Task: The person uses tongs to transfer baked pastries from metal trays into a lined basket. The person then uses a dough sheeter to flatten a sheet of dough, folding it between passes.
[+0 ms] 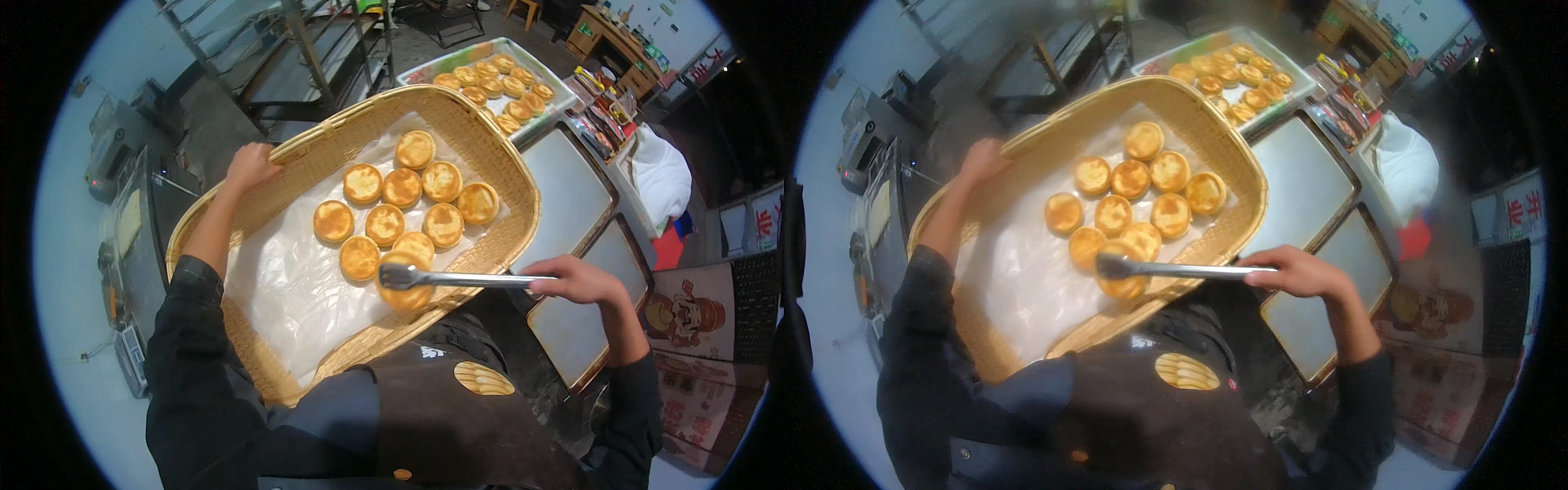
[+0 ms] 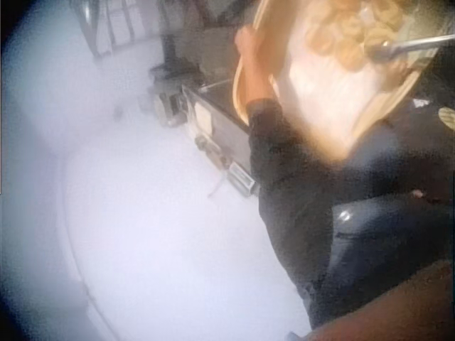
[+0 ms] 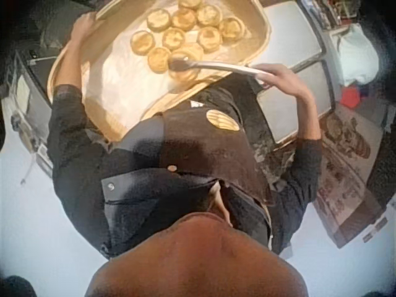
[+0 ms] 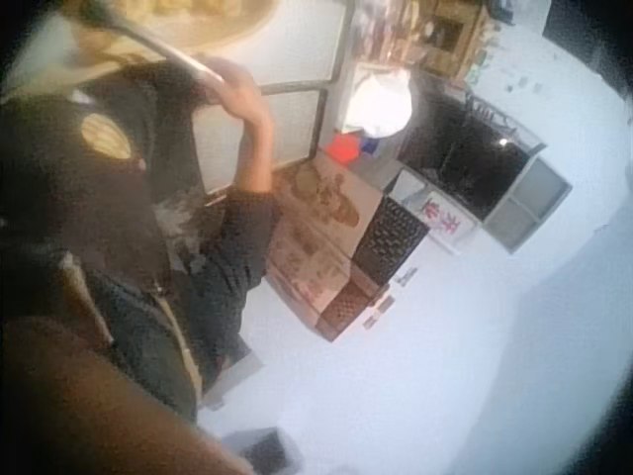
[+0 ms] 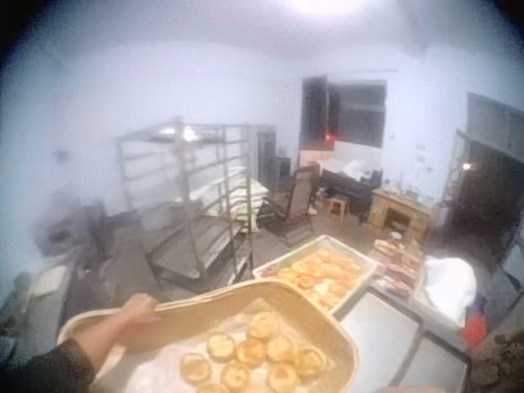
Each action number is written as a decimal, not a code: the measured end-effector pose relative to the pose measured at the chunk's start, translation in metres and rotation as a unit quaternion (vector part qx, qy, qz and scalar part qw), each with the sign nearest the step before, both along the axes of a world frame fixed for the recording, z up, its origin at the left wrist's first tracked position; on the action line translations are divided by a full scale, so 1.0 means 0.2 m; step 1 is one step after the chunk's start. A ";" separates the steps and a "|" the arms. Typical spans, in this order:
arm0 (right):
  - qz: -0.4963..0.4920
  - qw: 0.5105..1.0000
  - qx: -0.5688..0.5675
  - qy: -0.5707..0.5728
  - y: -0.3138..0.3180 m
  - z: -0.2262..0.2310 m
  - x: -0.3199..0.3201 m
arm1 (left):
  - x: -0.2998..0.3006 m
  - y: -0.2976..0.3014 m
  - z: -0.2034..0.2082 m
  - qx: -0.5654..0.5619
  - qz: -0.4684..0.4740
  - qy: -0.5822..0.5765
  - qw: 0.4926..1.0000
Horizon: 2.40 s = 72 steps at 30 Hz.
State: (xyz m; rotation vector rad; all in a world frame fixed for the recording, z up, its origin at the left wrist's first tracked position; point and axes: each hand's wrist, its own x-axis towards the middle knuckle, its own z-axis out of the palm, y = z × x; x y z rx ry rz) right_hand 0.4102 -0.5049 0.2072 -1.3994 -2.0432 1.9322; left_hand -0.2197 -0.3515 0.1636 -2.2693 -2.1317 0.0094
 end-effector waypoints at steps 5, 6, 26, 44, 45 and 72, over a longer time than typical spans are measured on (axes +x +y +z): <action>0.183 0.979 0.010 -0.092 0.30 -0.18 -0.41 | 0.04 0.01 0.05 -0.037 0.005 -0.012 0.999; 0.201 0.974 0.038 -0.102 0.32 -0.23 -0.47 | 0.03 0.01 0.04 -0.040 0.006 -0.011 0.999; 0.295 0.936 0.064 -0.180 0.75 -0.49 -0.81 | 0.06 0.02 -0.16 -0.035 0.023 0.001 0.999; 0.077 0.960 0.245 -0.114 0.28 -0.24 -0.14 | 0.06 -0.16 -0.17 -0.032 0.077 0.017 0.996; 0.045 0.961 0.264 -0.069 0.26 -0.25 -0.07 | 0.07 -0.19 -0.16 -0.033 0.081 0.019 0.996; -0.316 0.932 -0.177 -0.011 -0.28 -1.61 -1.30 | -0.74 -0.90 -0.70 -0.117 0.242 0.004 0.963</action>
